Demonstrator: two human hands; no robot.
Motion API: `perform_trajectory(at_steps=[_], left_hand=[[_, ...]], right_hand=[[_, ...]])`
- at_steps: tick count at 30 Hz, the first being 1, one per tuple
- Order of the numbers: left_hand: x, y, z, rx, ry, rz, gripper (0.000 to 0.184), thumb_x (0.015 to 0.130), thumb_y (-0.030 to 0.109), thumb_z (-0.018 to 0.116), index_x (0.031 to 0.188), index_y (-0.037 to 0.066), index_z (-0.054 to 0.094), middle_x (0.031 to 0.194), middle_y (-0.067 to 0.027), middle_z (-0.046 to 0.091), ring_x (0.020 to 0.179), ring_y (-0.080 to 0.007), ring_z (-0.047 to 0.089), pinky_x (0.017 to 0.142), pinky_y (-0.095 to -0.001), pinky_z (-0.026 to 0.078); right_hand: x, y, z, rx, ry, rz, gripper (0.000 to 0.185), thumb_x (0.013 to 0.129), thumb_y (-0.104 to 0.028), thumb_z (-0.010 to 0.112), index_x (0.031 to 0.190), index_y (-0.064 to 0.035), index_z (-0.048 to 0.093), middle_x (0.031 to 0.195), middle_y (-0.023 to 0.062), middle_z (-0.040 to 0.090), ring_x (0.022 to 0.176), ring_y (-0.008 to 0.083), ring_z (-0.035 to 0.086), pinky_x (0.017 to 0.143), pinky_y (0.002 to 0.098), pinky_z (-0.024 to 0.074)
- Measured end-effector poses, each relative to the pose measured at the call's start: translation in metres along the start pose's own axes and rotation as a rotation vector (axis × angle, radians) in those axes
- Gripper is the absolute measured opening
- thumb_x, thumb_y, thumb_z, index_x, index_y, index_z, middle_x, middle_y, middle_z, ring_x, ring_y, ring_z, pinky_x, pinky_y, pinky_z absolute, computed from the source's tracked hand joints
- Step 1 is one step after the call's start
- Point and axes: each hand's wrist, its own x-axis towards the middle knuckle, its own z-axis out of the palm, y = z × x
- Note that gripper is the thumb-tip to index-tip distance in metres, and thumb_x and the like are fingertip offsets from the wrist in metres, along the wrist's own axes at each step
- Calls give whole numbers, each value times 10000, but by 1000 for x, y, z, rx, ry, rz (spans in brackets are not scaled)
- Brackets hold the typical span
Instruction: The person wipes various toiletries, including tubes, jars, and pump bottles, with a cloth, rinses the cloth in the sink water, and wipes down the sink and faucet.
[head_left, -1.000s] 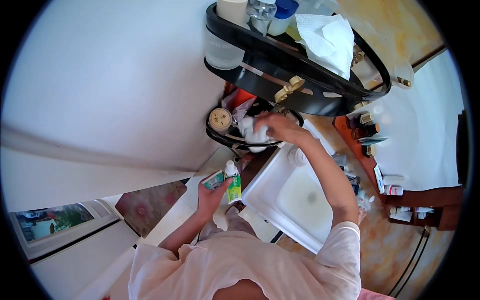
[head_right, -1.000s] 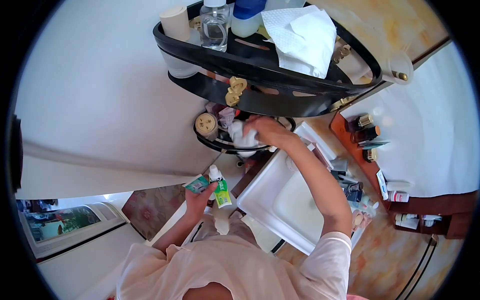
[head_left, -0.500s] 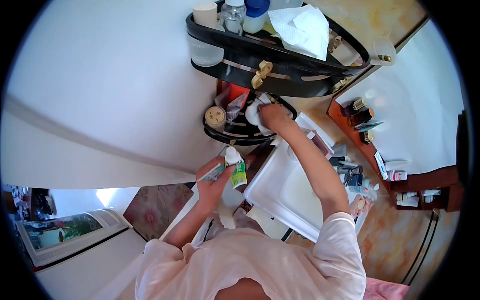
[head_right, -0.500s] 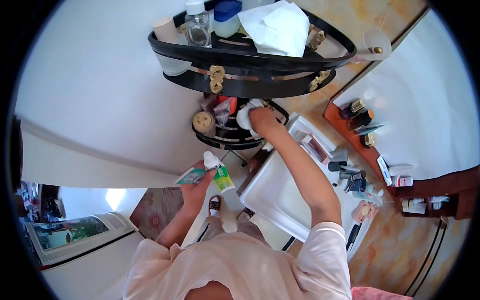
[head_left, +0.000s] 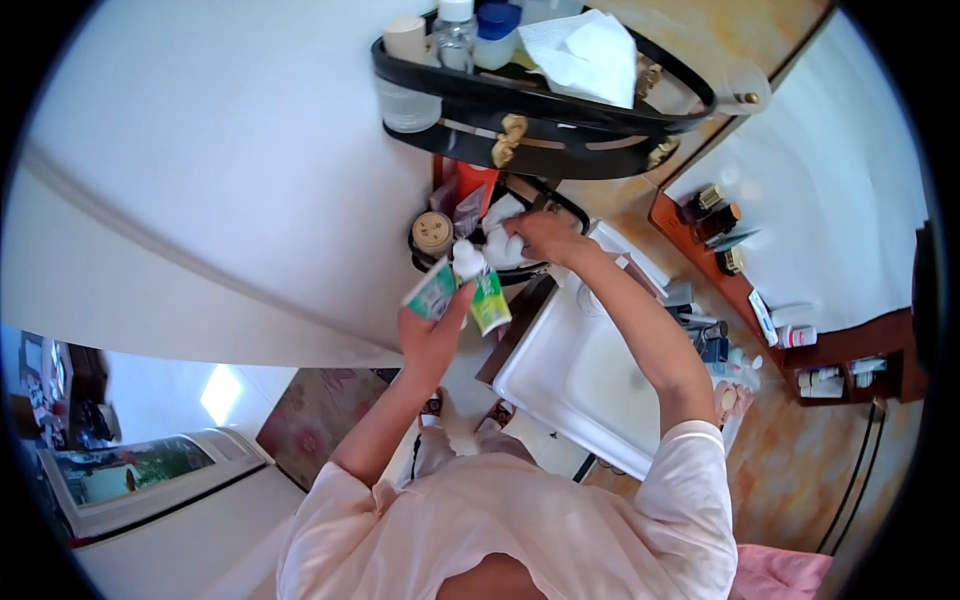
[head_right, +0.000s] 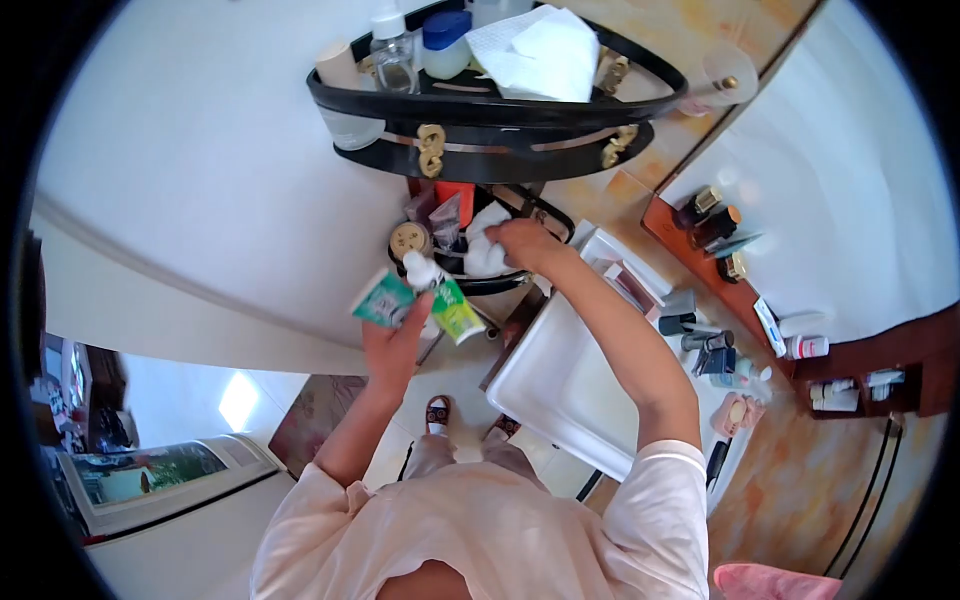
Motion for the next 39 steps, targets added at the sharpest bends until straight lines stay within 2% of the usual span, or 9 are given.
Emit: perform_trajectory(at_steps=[2,6,12,15,24,28,35,38,39], left_hand=[[17,10,9,-19,-92,-47,168,847,133,623,918,-19,618,770,6,598,661,-33,500,557,-202,394],[39,2,28,-15,-122,-87,217,855,194,621,922,-12,616,792,-11,620,695,-56,533,608,-224,417],[52,-14,63,-37,-155,50,216,838,175,625,934,-19,618,790,-49,637,691,-81,534,637,-247,430],[71,-36,76,134,-206,164,233,806,168,639,936,-23,615,793,-82,644,704,-117,562,663,-278,444],[79,-41,103,-145,-175,-212,231,797,95,668,989,9,571,913,-54,629,772,-127,614,682,-259,517],[66,-33,112,-236,-199,-247,236,799,89,665,994,-1,568,919,-64,629,782,-141,620,695,-273,535],[76,-38,96,-83,-217,-240,195,810,85,635,972,-22,611,837,-77,652,742,-148,622,663,-262,510],[85,-50,74,368,-242,205,194,817,75,633,978,-30,606,926,-86,649,831,-143,622,733,-295,510],[85,-47,70,417,-213,421,292,747,54,648,1039,53,623,951,-125,642,799,-228,636,719,-307,498]], right_hand=[[2,13,-1,153,2,-124,339,643,-72,648,975,-76,577,951,139,604,912,326,575,790,380,458],[-26,33,-17,316,656,-15,362,669,-57,639,1022,-29,562,969,156,604,909,289,586,806,331,455],[-97,52,-13,959,960,76,352,731,1,608,1076,-17,540,930,40,575,884,111,545,793,221,421],[-145,43,-11,1106,1005,142,396,739,4,591,1128,-16,519,978,32,570,924,118,540,831,241,409],[-203,23,36,1696,777,320,548,657,42,527,1202,3,488,1157,81,560,1066,183,537,940,313,409],[-170,9,31,1441,579,-51,406,645,9,606,1047,-48,590,1323,93,429,1203,191,406,1011,292,297],[-150,14,17,1445,379,53,239,760,-21,613,995,3,576,1044,31,577,854,88,562,752,230,450],[-150,17,0,1590,349,204,241,789,-69,601,1017,7,588,921,27,625,780,88,591,709,227,475],[-150,16,-10,1649,334,207,247,796,-84,596,1025,9,590,900,30,631,766,91,598,702,231,482]])
